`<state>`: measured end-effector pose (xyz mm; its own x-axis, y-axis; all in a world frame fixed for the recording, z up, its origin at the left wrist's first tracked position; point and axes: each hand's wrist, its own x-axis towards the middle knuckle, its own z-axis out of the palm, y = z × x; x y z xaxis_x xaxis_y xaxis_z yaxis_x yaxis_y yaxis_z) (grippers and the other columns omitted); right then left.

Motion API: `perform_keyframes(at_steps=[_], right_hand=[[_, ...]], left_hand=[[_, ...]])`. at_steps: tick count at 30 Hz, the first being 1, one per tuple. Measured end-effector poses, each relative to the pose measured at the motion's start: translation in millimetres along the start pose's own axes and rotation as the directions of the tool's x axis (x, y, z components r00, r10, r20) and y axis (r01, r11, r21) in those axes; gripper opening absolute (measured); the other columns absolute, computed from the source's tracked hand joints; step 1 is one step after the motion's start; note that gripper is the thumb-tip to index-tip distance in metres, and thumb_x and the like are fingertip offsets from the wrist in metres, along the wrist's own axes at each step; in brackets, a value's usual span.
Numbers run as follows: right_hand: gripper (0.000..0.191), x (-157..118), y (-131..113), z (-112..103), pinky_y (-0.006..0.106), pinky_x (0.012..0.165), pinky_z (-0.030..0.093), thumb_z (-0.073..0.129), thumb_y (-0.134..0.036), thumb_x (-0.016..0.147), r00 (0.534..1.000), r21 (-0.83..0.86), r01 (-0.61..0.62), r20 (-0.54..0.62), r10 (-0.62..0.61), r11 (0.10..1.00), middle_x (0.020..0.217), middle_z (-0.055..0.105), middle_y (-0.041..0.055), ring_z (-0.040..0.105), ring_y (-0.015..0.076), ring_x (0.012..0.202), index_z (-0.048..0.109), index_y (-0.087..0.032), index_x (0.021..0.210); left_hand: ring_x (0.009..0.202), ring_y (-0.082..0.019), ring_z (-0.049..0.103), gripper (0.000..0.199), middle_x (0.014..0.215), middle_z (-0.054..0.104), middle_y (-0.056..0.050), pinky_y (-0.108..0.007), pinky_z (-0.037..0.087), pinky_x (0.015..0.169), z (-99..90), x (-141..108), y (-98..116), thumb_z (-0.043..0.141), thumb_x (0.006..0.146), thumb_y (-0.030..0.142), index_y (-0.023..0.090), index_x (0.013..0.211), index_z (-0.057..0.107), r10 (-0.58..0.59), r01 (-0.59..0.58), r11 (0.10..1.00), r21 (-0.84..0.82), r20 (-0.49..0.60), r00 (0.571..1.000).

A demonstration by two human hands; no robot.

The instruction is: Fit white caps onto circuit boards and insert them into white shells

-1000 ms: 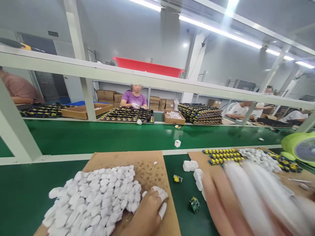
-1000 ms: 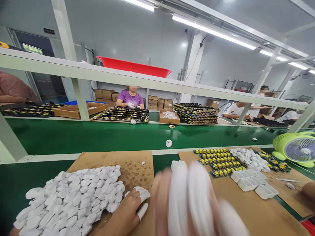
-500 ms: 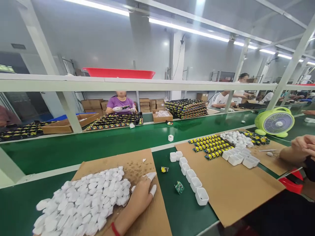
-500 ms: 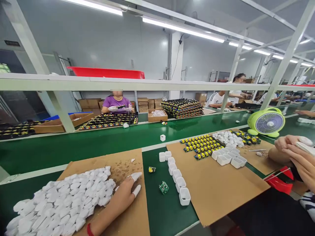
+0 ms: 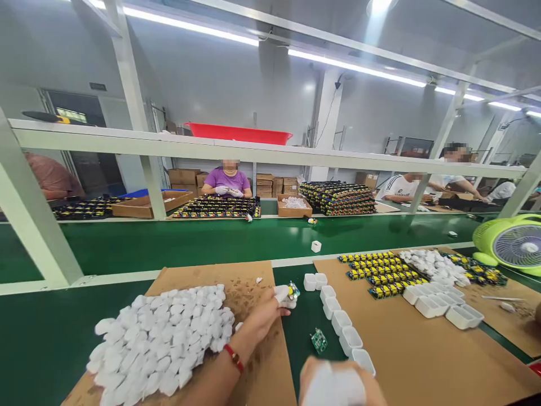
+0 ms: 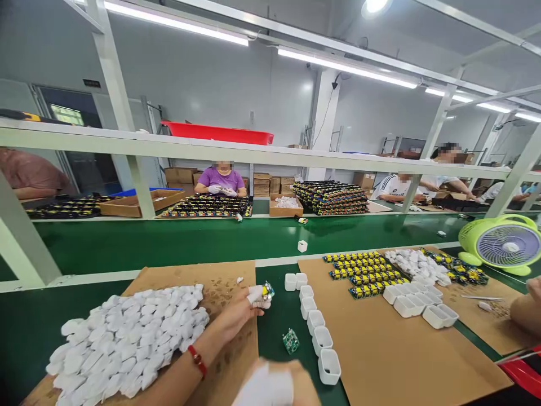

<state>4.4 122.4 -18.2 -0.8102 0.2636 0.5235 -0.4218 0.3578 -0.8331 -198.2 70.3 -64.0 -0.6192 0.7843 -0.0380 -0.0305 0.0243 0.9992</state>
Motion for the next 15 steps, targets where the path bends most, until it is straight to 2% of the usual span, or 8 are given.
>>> perform_keyframes(at_steps=[1,3,5,7,9,11,13,15], right_hand=[[0.030,0,7,7,0.032,0.070,0.055,0.052,-0.049,0.091,1.000,0.021,-0.023,-0.021,0.023,1.000,0.085,0.068,0.0057,0.064,0.0193,0.078,0.067,-0.023,0.088],[0.031,7,24,16,0.030,0.072,0.055,0.052,-0.050,0.089,0.985,0.046,-0.101,-0.139,0.107,0.994,0.083,0.069,0.0054,0.064,0.0188,0.076,0.068,-0.024,0.087],[0.029,18,43,21,0.030,0.074,0.054,0.057,-0.047,0.084,0.944,0.002,-0.191,-0.274,0.184,0.982,0.082,0.068,0.0056,0.063,0.0187,0.074,0.068,-0.023,0.097],[0.040,31,59,25,0.033,0.075,0.054,0.060,-0.040,0.077,0.929,-0.132,-0.233,-0.324,0.180,0.963,0.080,0.066,0.0056,0.061,0.0197,0.074,0.064,-0.020,0.111],[0.050,42,69,30,0.035,0.075,0.054,0.059,-0.035,0.074,0.953,-0.274,-0.213,-0.270,0.138,0.938,0.082,0.064,0.0063,0.060,0.0208,0.075,0.059,-0.018,0.122],[0.057,51,72,36,0.037,0.079,0.054,0.057,-0.029,0.073,0.981,-0.368,-0.163,-0.159,0.111,0.915,0.094,0.063,0.0087,0.061,0.0222,0.083,0.054,-0.018,0.129],[0.057,60,71,41,0.041,0.088,0.052,0.054,-0.025,0.075,0.994,-0.407,-0.110,-0.037,0.104,0.907,0.109,0.062,0.0113,0.061,0.0241,0.096,0.051,-0.019,0.132],[0.051,70,70,46,0.043,0.096,0.048,0.052,-0.023,0.077,0.996,-0.422,-0.061,0.040,0.086,0.905,0.119,0.061,0.0118,0.058,0.0257,0.108,0.054,-0.019,0.128]], left_hand=[[0.080,-0.021,0.061,0.040,0.083,0.063,-0.008,-0.031,0.050,0.070,-4.8,-6,5,0.062,0.078,0.051,0.014,0.092,0.056,-0.012,0.013,0.995,-0.100,0.013,1.000],[0.071,-0.017,0.059,0.057,0.077,0.061,-0.006,-0.024,0.047,0.062,-14.7,-18,15,0.072,0.062,0.064,0.016,0.087,0.055,-0.013,0.017,0.968,-0.251,0.017,1.000],[0.066,-0.014,0.056,0.065,0.072,0.059,-0.003,-0.021,0.045,0.056,-23.7,-29,23,0.079,0.050,0.067,0.017,0.082,0.055,-0.006,0.007,0.941,-0.339,0.006,1.000],[0.062,-0.013,0.053,0.066,0.067,0.057,-0.002,-0.020,0.044,0.054,-30.3,-37,26,0.083,0.046,0.067,0.016,0.078,0.056,-0.003,0.000,0.924,-0.383,-0.008,1.000],[0.059,-0.012,0.052,0.065,0.064,0.057,-0.002,-0.020,0.043,0.052,-34.2,-43,26,0.084,0.045,0.067,0.015,0.074,0.057,-0.007,-0.001,0.918,-0.396,-0.020,1.000],[0.057,-0.011,0.051,0.063,0.064,0.058,-0.003,-0.019,0.043,0.053,-36.0,-48,25,0.085,0.047,0.065,0.013,0.072,0.059,-0.013,0.003,0.920,-0.391,-0.023,1.000],[0.057,-0.010,0.051,0.058,0.064,0.059,-0.003,-0.018,0.043,0.053,-37.1,-50,25,0.087,0.049,0.059,0.012,0.069,0.061,-0.011,0.003,0.927,-0.376,-0.020,1.000],[0.053,-0.009,0.047,0.054,0.060,0.057,-0.002,-0.016,0.039,0.049,-39.2,-51,27,0.087,0.050,0.056,0.011,0.064,0.061,-0.008,-0.007,0.931,-0.366,-0.038,0.999]])
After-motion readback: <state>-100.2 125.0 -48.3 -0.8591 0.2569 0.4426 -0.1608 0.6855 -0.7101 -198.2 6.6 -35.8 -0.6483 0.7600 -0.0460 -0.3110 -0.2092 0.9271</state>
